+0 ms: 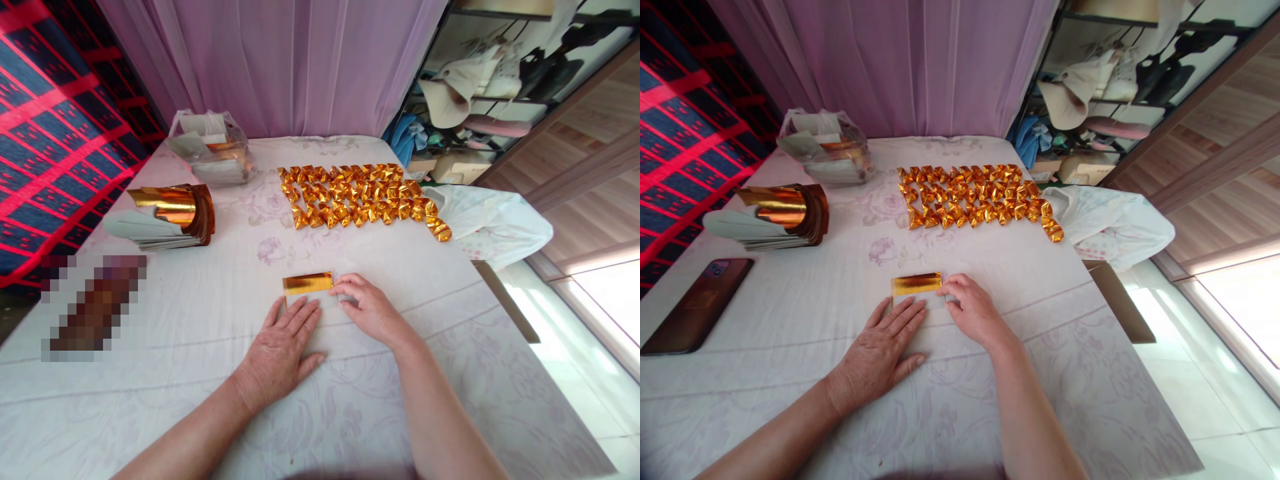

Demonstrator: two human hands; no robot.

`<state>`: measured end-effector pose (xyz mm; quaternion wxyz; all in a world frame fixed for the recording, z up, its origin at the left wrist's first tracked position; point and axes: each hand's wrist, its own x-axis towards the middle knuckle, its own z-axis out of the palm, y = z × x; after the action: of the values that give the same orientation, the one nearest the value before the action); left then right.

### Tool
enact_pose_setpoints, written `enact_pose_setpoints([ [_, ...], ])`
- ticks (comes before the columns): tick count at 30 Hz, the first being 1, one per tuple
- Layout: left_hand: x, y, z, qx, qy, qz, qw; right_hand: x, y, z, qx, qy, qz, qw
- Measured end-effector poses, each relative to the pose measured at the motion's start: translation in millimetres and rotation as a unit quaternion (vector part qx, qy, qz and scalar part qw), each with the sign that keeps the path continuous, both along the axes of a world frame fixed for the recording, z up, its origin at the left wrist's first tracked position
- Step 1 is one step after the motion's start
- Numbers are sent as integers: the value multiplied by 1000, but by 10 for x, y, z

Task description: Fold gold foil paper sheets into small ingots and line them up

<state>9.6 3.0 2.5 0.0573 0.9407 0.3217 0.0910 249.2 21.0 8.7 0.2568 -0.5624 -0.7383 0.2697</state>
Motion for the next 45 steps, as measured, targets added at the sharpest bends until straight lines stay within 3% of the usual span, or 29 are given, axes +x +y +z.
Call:
enact_pose_setpoints([
  [5,-8,2,1,4,1,-2,1000,2,2,-17,10,25,-4,1000],
  [10,-1,1,8,5,-4,-2,1000,-34,26,-30,27,63,-56,996],
  [16,4,-2,11,4,-2,-1,1000,-154,7,95,97,60,-93,989],
  [19,1,-4,6,1,-5,0,1000,-266,-22,139,119,68,-69,988],
  [24,2,-2,7,0,-8,1,1000,-355,-25,65,105,51,-30,993],
  [31,7,-6,11,9,-7,2,1000,-367,1,-52,63,24,-36,997],
  [45,-1,-38,-14,25,-3,17,1000,-397,2,-62,57,0,-38,998],
])
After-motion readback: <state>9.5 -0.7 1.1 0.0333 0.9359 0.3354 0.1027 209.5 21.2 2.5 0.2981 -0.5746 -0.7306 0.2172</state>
